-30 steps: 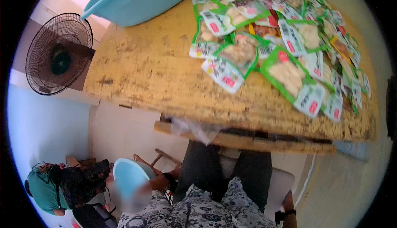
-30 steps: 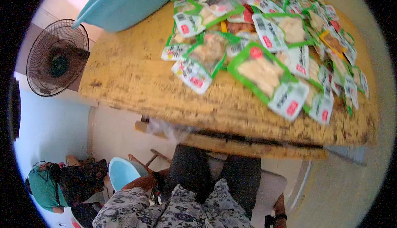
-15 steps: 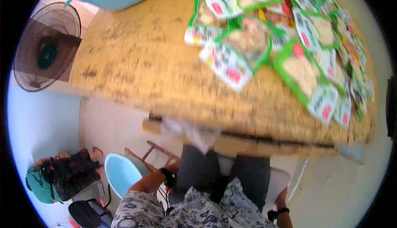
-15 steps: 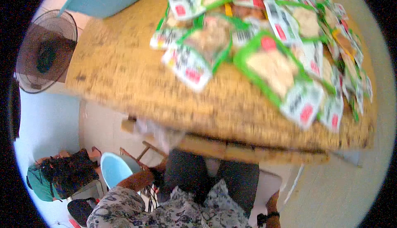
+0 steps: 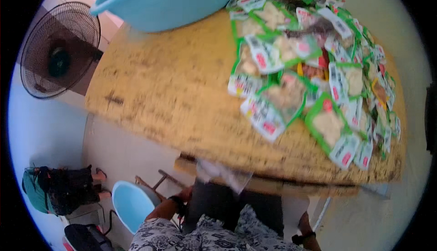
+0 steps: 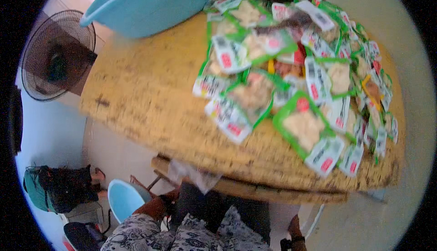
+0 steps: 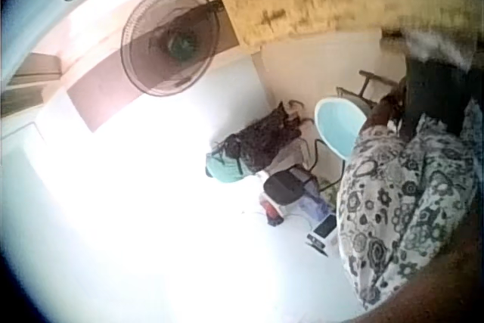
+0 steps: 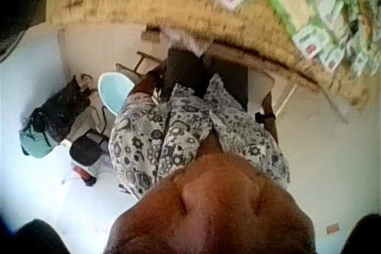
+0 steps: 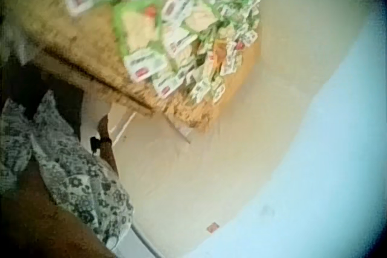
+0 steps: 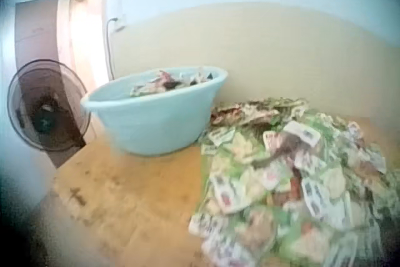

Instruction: Pack small food sachets into a larger zip-lock bag.

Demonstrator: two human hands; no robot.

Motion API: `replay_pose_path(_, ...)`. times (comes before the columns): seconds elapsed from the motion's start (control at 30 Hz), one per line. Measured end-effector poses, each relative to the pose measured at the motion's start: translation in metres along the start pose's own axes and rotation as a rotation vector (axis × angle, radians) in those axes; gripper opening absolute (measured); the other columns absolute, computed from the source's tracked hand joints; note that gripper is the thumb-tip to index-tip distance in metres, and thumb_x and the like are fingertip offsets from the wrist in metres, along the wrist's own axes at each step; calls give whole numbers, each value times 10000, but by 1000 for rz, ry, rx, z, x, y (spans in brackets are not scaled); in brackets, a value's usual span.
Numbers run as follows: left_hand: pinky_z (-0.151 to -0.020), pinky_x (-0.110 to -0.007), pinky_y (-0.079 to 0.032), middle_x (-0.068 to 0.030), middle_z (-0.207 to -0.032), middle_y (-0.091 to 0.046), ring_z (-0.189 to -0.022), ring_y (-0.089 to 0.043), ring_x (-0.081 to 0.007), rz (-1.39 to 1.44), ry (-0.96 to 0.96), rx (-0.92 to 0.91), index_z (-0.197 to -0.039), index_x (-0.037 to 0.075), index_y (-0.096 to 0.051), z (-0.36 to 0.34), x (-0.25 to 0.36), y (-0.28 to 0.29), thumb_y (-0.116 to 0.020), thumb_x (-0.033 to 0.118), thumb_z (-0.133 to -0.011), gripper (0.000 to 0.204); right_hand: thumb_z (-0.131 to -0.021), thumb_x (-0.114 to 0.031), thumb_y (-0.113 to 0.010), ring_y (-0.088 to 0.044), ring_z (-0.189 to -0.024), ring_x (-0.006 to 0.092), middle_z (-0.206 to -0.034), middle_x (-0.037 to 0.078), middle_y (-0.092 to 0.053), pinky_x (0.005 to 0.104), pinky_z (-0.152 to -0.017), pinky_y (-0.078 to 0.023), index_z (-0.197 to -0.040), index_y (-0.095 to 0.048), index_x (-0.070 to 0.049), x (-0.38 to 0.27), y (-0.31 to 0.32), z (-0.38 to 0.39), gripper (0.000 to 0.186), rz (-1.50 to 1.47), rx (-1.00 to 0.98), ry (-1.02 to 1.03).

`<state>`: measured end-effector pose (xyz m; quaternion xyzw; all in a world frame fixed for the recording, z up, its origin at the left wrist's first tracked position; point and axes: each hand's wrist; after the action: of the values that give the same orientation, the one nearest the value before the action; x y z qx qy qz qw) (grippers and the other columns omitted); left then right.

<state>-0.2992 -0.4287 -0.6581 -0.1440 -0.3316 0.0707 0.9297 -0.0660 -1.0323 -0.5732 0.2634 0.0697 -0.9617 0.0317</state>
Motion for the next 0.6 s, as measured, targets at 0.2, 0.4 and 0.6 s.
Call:
replay_pose_path(0.2,-1092,-431,-427,-136,-1492,-489,-1328,-505,-282,13,-121,-45,-1505,101,-429,-18,-1,19,-551,297,-1034,524,-1055,-531,-315,-469,-1316,330,-1482,143,-476,483,-1102,-394,-1513,-384,-33,19,6,-14,680,-30,234,45)
replay_pose_path(0.4,-843,-448,-547,-202,-1073,-713,-940,-691,-329,-867,-299,371,-1320,19,-604,6,43,52,-539,292,-1001,425,-1058,-541,-326,-438,-1359,321,-1528,158,-429,419,-1157,-340,-1510,-384,-1,-12,-49,-13,706,-17,126,140)
replay_pose_path(0.6,-845,-422,-535,-270,-1111,-670,-1005,-667,-344,-39,-390,749,-1281,-17,-568,28,183,-43,-491,385,-1031,480,-1063,-532,-342,-499,-1287,348,-1422,205,-521,419,-1117,-360,-1456,-450,27,9,-17,-12,692,359,311,457)
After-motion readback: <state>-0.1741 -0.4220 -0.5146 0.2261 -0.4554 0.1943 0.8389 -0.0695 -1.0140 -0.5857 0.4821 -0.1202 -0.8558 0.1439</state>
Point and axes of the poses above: each hand's wrist, its own z-axis away from the middle knuckle, its own y-axis out of the back of the hand, x = y × z
